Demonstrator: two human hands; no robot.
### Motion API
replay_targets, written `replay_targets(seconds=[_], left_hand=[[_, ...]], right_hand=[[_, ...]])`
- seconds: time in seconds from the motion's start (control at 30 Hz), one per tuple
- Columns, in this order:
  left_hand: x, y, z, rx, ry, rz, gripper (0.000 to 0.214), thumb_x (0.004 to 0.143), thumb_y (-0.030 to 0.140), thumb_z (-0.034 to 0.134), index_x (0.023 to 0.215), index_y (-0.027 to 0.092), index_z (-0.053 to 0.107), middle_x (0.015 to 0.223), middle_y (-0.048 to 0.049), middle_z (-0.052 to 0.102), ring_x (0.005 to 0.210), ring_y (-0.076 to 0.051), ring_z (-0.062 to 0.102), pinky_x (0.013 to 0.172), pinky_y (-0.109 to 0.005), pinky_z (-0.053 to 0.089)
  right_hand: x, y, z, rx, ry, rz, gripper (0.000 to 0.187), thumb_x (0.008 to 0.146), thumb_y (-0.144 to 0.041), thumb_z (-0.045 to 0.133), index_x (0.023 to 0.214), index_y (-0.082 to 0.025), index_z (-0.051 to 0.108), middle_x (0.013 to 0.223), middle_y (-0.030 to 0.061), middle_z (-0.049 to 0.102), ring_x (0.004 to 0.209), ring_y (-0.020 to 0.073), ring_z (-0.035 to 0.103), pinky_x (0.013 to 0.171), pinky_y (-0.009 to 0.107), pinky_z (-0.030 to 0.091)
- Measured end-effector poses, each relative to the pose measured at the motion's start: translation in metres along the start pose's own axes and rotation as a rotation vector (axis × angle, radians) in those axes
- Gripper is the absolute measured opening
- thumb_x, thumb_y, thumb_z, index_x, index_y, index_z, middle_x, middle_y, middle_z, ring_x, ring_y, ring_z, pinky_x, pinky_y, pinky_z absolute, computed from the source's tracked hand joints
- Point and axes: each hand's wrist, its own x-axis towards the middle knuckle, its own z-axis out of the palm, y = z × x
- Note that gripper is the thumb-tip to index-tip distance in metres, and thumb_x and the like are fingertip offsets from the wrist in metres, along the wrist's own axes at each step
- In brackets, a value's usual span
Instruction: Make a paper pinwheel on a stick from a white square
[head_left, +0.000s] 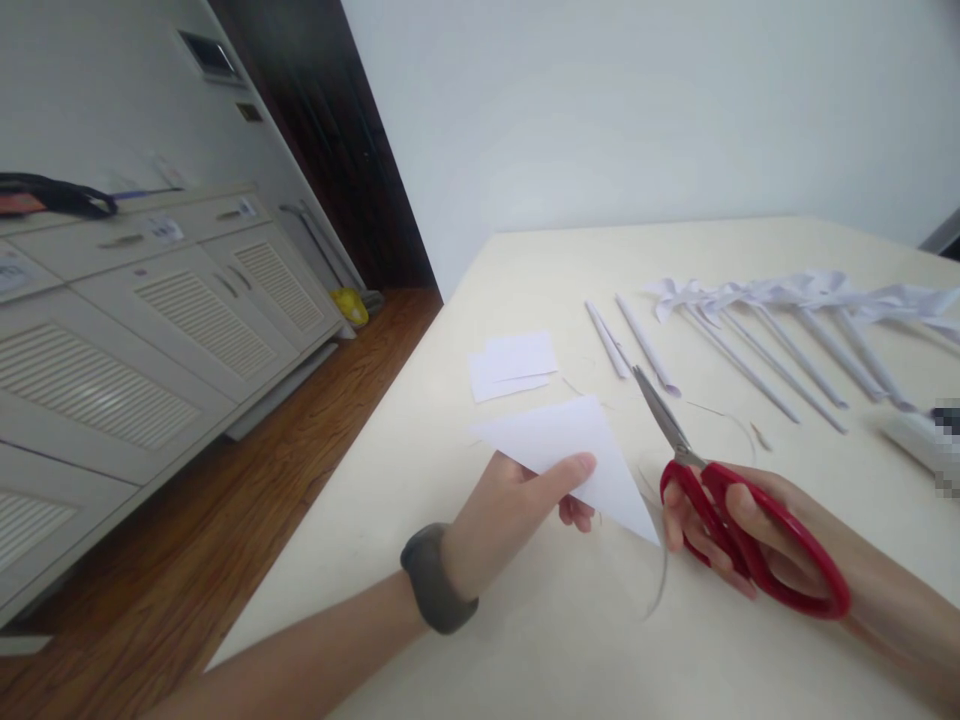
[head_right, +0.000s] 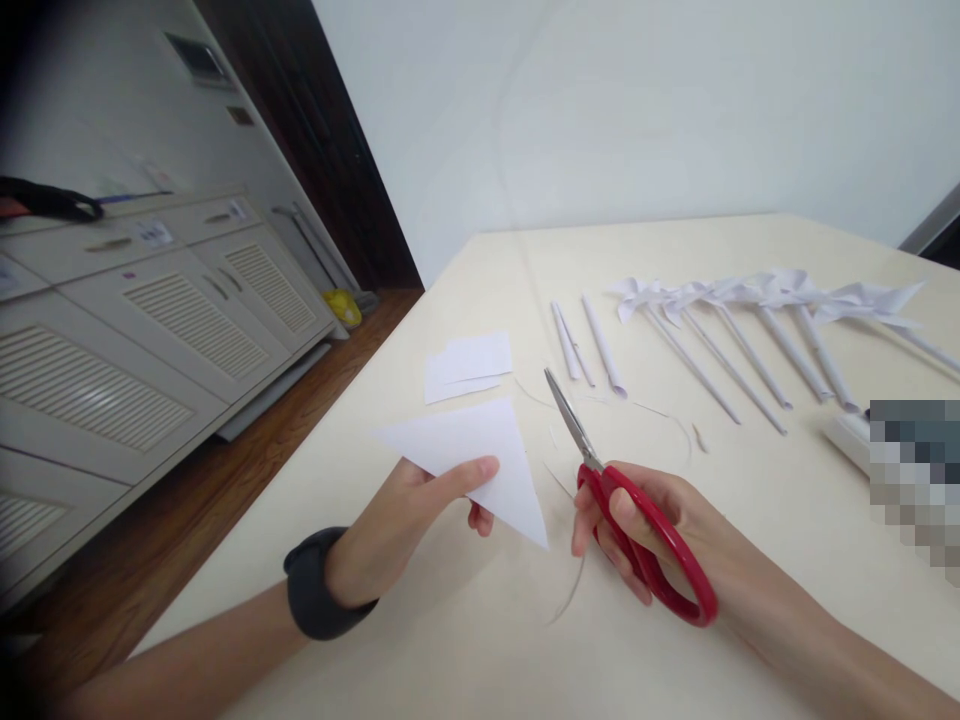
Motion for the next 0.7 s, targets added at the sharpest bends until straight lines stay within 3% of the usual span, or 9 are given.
replay_targets(seconds=[0.23, 0.37, 0.5, 0.7], left_hand=[[0.001, 0.001, -0.001, -0.013, 0.031, 0.015, 0.028, 0.084, 0.022, 0.047, 0.058, 0.013, 0.054, 0.051, 0.0003, 0.054, 0.051, -0.012, 0.050, 0.057, -0.025, 0.041], [0.000, 0.000, 0.000, -0.025, 0.040, 0.032, 0.027, 0.084, 0.023, 0.047, 0.060, 0.014, 0.054, 0.051, 0.0012, 0.053, 0.052, -0.012, 0.050, 0.059, -0.027, 0.042], [-0.003, -0.001, 0.002, -0.038, 0.054, 0.050, 0.024, 0.085, 0.026, 0.047, 0.065, 0.015, 0.054, 0.052, 0.0020, 0.052, 0.052, -0.013, 0.050, 0.060, -0.027, 0.042], [-0.009, -0.003, 0.008, -0.065, 0.064, 0.067, 0.024, 0.084, 0.025, 0.047, 0.064, 0.014, 0.055, 0.057, 0.0008, 0.052, 0.052, -0.011, 0.048, 0.056, -0.025, 0.042]], right_hand=[[-0.009, 0.000, 0.001, -0.012, -0.002, -0.020, 0.038, 0.084, -0.057, 0.035, 0.091, -0.024, 0.052, 0.056, -0.0011, 0.044, 0.045, 0.0135, 0.039, 0.045, 0.027, 0.029], [-0.008, 0.000, 0.004, 0.033, -0.045, 0.006, 0.042, 0.078, -0.063, 0.040, 0.082, -0.022, 0.047, 0.064, -0.0015, 0.046, 0.045, 0.0089, 0.033, 0.043, 0.023, 0.025], [-0.008, 0.002, 0.004, 0.082, -0.065, -0.067, 0.047, 0.074, -0.066, 0.044, 0.084, -0.020, 0.047, 0.061, -0.0028, 0.045, 0.043, 0.0076, 0.032, 0.041, 0.022, 0.023], [-0.011, 0.010, 0.003, 0.016, -0.072, -0.050, 0.051, 0.078, -0.067, 0.033, 0.065, -0.019, 0.044, 0.052, -0.0044, 0.042, 0.037, 0.0064, 0.033, 0.037, 0.021, 0.023]])
